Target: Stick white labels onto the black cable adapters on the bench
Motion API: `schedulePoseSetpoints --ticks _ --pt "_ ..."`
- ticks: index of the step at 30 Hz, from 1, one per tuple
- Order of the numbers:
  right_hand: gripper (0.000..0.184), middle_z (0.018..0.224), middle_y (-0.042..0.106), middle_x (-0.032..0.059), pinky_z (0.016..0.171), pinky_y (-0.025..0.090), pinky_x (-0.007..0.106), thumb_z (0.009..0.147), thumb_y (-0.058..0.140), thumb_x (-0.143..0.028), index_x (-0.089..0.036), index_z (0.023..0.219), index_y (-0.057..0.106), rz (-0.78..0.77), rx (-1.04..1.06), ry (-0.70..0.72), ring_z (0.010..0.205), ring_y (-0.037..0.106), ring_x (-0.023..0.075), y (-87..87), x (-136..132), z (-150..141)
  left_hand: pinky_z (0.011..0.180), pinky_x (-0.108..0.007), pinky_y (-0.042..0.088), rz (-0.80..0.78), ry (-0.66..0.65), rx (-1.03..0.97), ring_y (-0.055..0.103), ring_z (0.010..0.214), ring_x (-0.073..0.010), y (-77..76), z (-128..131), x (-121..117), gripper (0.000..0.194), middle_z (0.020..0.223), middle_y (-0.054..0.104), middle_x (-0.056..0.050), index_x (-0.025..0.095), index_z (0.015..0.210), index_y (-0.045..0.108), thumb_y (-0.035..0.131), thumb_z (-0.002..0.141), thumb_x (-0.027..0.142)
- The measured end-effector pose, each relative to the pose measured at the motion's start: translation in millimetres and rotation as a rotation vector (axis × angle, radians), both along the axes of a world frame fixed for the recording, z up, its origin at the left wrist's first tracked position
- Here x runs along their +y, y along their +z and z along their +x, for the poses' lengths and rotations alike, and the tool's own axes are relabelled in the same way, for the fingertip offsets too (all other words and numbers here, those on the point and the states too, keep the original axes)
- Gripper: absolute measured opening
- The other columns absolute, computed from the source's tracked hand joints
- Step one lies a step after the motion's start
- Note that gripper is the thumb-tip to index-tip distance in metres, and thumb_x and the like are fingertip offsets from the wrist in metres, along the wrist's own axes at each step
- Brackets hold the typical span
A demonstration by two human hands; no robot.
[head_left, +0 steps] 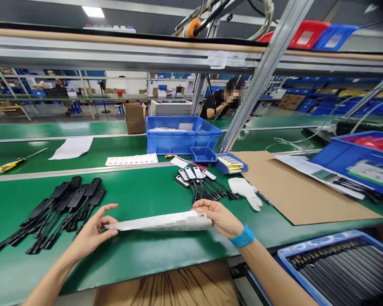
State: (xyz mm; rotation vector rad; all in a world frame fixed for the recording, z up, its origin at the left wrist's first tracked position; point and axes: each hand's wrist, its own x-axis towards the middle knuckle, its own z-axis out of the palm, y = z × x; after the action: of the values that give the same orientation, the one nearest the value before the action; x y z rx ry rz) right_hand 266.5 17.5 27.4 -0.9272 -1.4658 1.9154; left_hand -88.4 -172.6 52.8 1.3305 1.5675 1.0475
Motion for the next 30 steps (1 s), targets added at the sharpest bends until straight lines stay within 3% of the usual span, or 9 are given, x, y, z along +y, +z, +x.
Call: schedulePoseSetpoints --ticks 4,11,13,15,17,19,24,28,30 --pt "0.042 0.091 0.068 0.0094 0.069 0.048 0.030 0.080 0.061 -0.055 -0.015 0.093 0.067 0.191 -0.055 -0.092 0.079 0.061 0.0198 15.1 0.1 1.4 0.070 -0.029 0.049 -0.010 0.238 -0.274 0.063 0.077 -0.0218 2.4 11.0 6.2 0.074 0.084 0.067 -0.003 0.021 0.130 0.035 0.074 0.072 0.047" --pt "0.033 0.107 0.063 0.0118 0.087 0.047 0.036 0.074 0.069 -0.049 -0.017 0.073 0.067 0.539 -0.220 -0.084 0.101 0.058 0.0275 16.8 -0.4 9.8 0.064 -0.032 0.052 0.039 0.295 -0.408 0.066 0.074 -0.0241 -14.4 12.9 13.5 0.074 0.088 0.068 -0.007 0.019 0.125 0.036 0.078 0.068 0.041" --pt "0.034 0.108 0.062 0.0105 0.085 0.048 0.035 0.071 0.071 -0.051 -0.017 0.071 0.066 0.536 -0.164 -0.227 0.100 0.057 0.0261 11.8 5.6 9.7 0.062 -0.032 0.052 0.071 0.302 -0.283 0.067 0.071 -0.0237 -24.7 12.6 18.8 0.069 0.088 0.067 -0.009 0.017 0.123 0.035 0.073 0.071 0.042" --pt "0.036 0.102 0.061 0.0068 0.081 0.050 0.032 0.064 0.076 -0.052 -0.019 0.072 0.066 0.445 0.029 -0.512 0.094 0.057 0.0219 7.7 15.9 7.6 0.060 -0.033 0.053 0.112 0.372 -0.048 0.067 0.069 -0.0230 -33.9 10.3 27.5 0.062 0.088 0.066 -0.010 0.014 0.124 0.031 0.062 0.078 0.042" --pt "0.041 0.088 0.058 0.0017 0.074 0.052 0.026 0.053 0.083 -0.051 -0.021 0.073 0.064 0.286 0.255 -0.776 0.084 0.056 0.0166 6.2 26.8 4.0 0.065 -0.034 0.054 0.147 0.472 0.137 0.067 0.077 -0.0229 -38.8 3.6 38.0 0.056 0.098 0.064 -0.014 0.013 0.130 0.027 0.050 0.085 0.039" --pt "0.044 0.081 0.053 -0.0011 0.069 0.052 0.021 0.046 0.087 -0.047 -0.021 0.072 0.063 0.160 0.369 -0.874 0.079 0.054 0.0131 6.7 33.4 -0.3 0.077 -0.036 0.052 0.169 0.554 0.294 0.063 0.095 -0.0238 -37.3 -8.7 47.0 0.054 0.113 0.058 -0.016 0.013 0.135 0.025 0.045 0.088 0.033" --pt "0.047 0.084 0.053 -0.0005 0.063 0.053 0.018 0.046 0.087 -0.048 -0.021 0.076 0.064 0.054 0.293 -0.738 0.080 0.052 0.0129 3.9 23.5 -15.3 0.099 -0.054 0.031 0.102 0.729 0.730 0.038 0.121 -0.0379 -16.7 -55.5 56.5 0.045 0.121 0.047 -0.023 0.006 0.125 0.047 0.052 0.082 0.020" --pt "0.044 0.083 0.054 0.0007 0.062 0.052 0.021 0.056 0.083 -0.050 -0.020 0.080 0.063 0.105 0.260 -0.593 0.080 0.052 0.0149 -3.9 11.2 -38.6 0.093 -0.055 0.034 -0.010 0.744 0.921 0.041 0.112 -0.0447 -7.7 -82.2 59.0 0.025 0.103 0.053 -0.024 0.006 0.086 0.063 0.066 0.071 0.026" --pt "0.040 0.082 0.054 0.0007 0.062 0.051 0.021 0.062 0.080 -0.050 -0.020 0.081 0.061 0.155 0.262 -0.533 0.078 0.052 0.0145 -4.7 7.7 -54.0 0.090 -0.051 0.037 -0.025 0.728 0.971 0.046 0.107 -0.0427 -4.1 -83.8 59.8 0.025 0.098 0.055 -0.021 0.008 0.084 0.062 0.068 0.070 0.027"
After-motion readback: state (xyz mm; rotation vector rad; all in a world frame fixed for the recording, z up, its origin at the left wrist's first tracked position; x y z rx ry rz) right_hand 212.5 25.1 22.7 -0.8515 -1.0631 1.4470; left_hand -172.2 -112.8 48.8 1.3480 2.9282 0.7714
